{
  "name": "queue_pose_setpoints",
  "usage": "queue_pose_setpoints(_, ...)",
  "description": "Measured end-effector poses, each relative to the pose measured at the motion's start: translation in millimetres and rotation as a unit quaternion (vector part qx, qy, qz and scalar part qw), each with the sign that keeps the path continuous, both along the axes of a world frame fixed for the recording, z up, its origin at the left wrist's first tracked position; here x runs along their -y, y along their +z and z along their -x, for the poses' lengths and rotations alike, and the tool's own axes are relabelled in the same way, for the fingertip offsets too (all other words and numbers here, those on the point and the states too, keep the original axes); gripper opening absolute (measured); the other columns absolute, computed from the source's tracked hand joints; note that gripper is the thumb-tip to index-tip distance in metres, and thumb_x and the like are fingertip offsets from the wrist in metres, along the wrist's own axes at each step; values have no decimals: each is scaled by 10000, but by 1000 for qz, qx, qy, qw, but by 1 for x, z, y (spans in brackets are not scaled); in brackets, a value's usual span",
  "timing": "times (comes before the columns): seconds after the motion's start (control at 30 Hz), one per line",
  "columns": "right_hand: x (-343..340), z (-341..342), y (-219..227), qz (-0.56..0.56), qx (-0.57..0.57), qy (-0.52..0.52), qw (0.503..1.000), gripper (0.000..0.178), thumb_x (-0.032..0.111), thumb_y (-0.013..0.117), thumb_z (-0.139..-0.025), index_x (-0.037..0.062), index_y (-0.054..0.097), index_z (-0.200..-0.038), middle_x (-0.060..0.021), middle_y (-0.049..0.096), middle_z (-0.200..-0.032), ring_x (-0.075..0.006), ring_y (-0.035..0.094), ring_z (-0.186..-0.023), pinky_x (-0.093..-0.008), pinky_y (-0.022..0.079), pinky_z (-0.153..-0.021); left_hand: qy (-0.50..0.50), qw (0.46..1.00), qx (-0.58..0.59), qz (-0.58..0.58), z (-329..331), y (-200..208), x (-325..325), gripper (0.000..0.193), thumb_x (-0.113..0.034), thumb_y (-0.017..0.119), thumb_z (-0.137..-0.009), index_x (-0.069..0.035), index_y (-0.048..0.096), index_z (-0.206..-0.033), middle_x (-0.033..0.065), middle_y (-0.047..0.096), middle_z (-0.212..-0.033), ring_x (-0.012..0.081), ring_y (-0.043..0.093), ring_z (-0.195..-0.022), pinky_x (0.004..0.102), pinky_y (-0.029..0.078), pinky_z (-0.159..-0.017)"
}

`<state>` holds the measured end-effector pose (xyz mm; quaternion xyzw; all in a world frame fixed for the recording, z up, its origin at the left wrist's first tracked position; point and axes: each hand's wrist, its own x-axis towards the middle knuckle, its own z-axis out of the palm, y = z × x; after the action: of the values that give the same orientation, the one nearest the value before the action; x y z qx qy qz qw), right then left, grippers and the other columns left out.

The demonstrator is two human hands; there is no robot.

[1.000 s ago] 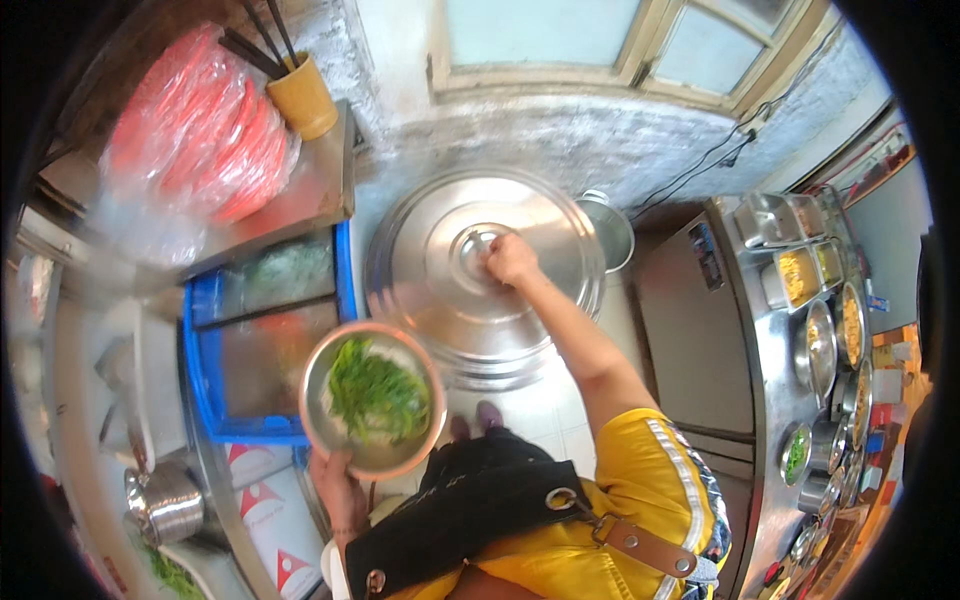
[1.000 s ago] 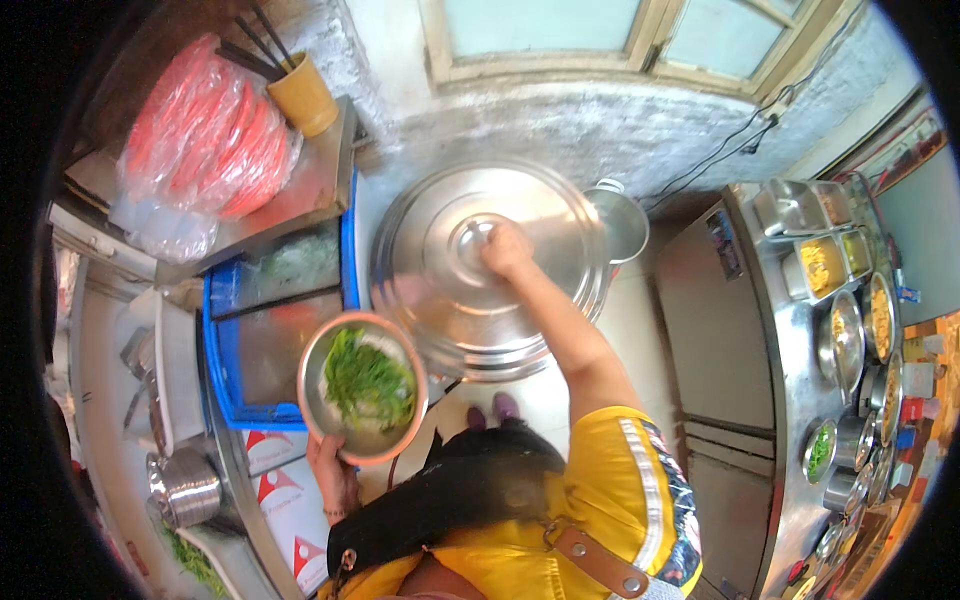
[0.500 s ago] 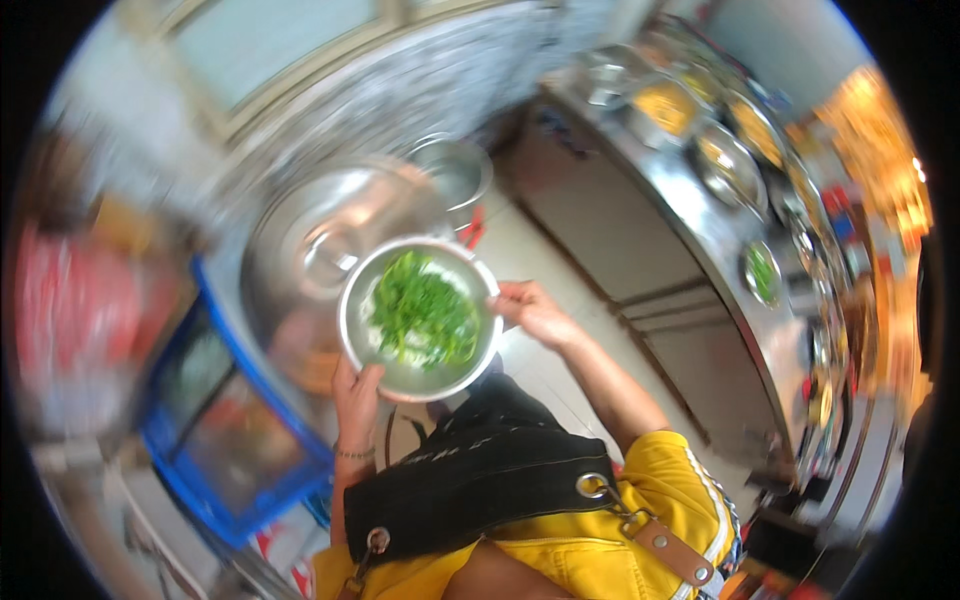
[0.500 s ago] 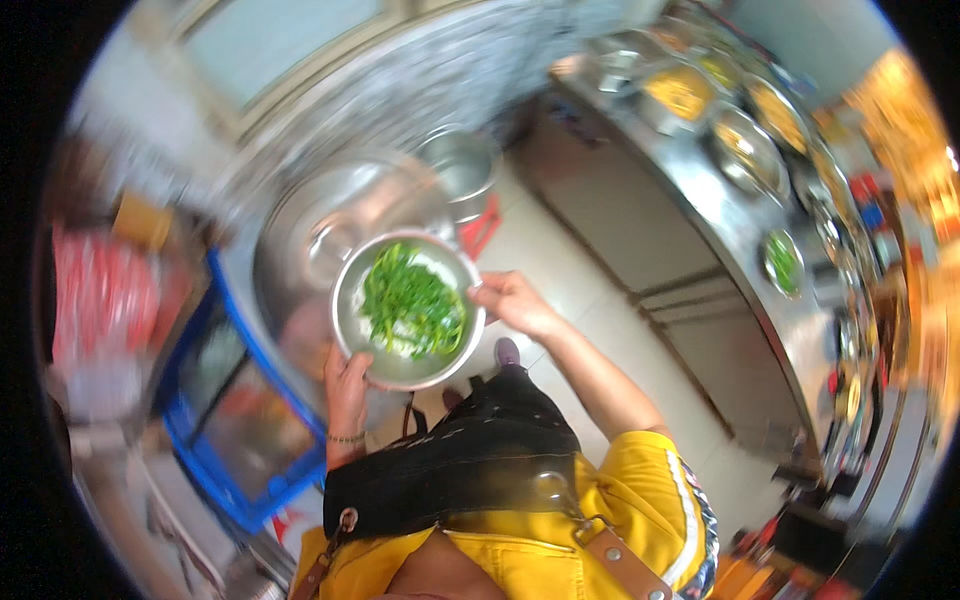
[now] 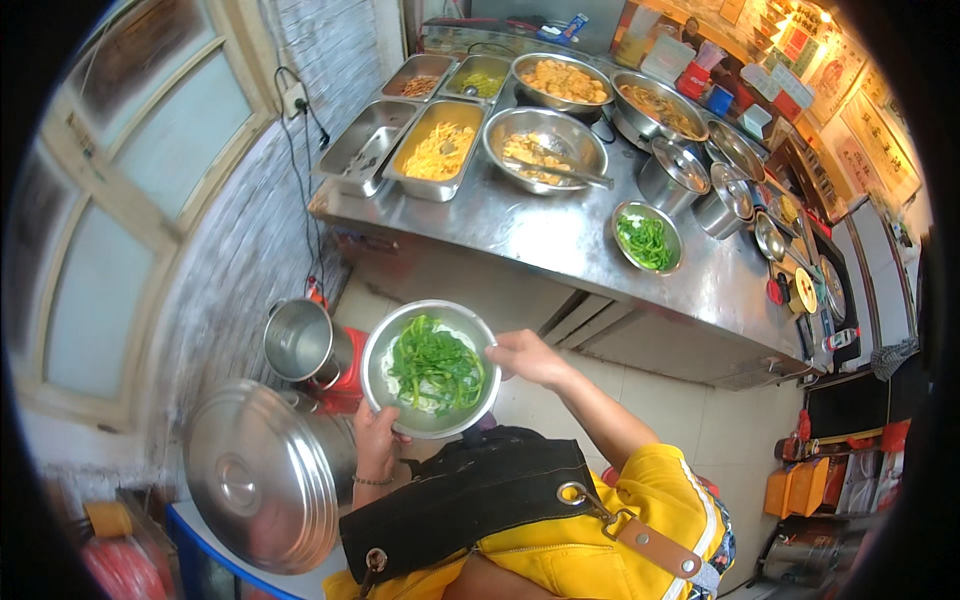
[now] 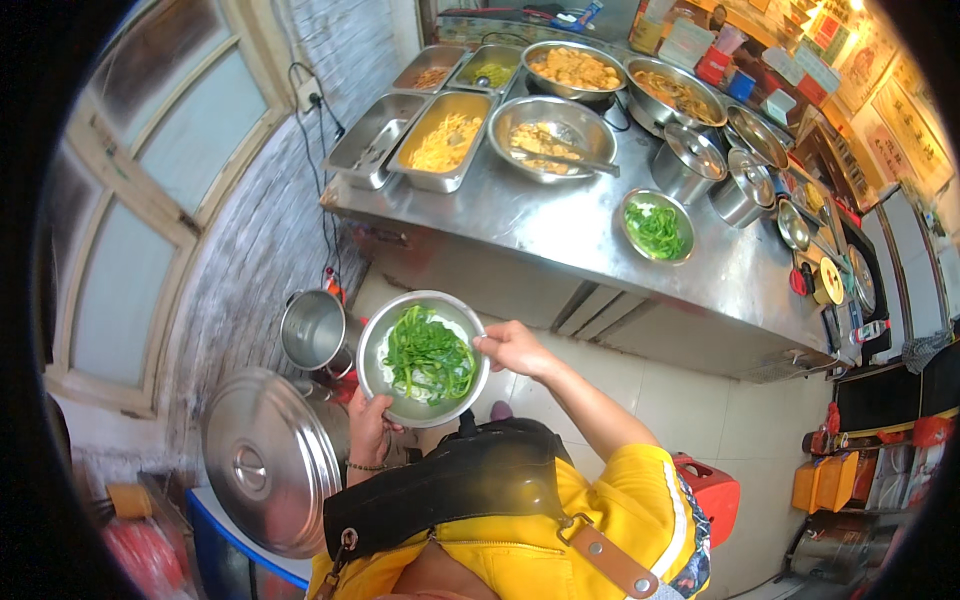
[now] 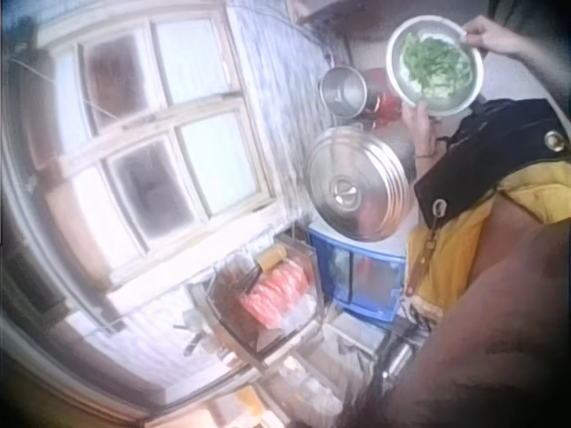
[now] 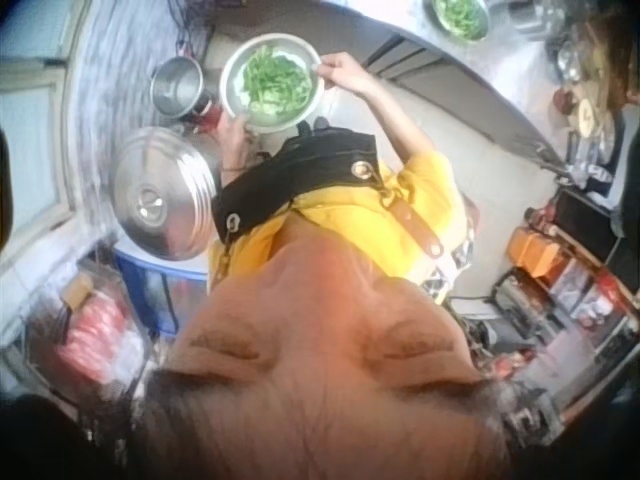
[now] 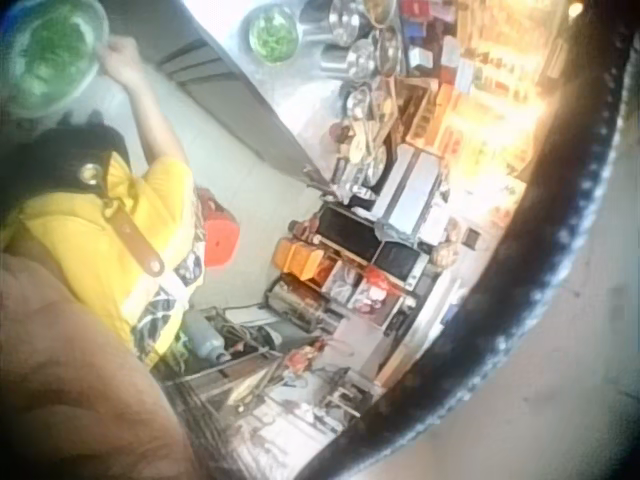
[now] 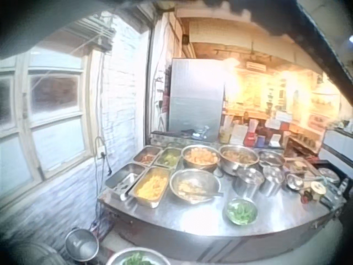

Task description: The person assembles two noodle bowls by retrieving noodles and greens from a large pot, then adding various toppings from stainless steel containers. They use chopsticks and tongs to transfer ingredients into bowls and arrange them on the counter.

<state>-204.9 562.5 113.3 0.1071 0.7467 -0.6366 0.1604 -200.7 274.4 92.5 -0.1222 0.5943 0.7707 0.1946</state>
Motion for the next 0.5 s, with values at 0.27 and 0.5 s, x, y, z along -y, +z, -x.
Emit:
queue_pose_setpoints(0.27,-157,116,56,-420,-157,-183,875,472,338,659,-803,8,615,-1138,-249,641,-997,-354,631,-921,-408,487,-845,-94,995,-2,15,104,7,-99,293,1,490,-796,17,510,-1088,78,602,-715,127,545,-424,225,476,-368)
queue_pose_setpoints(0.5,-251,233,37,-597,-19,-118,793,596,305,685,-731,69,522,-1253,-207,570,-1163,-343,534,-1102,-408,449,-919,-151,988,29,-27,192,-23,-156,243,2,483,-815,33,497,-1056,126,612,-701,165,570,-432,267,472,-366)
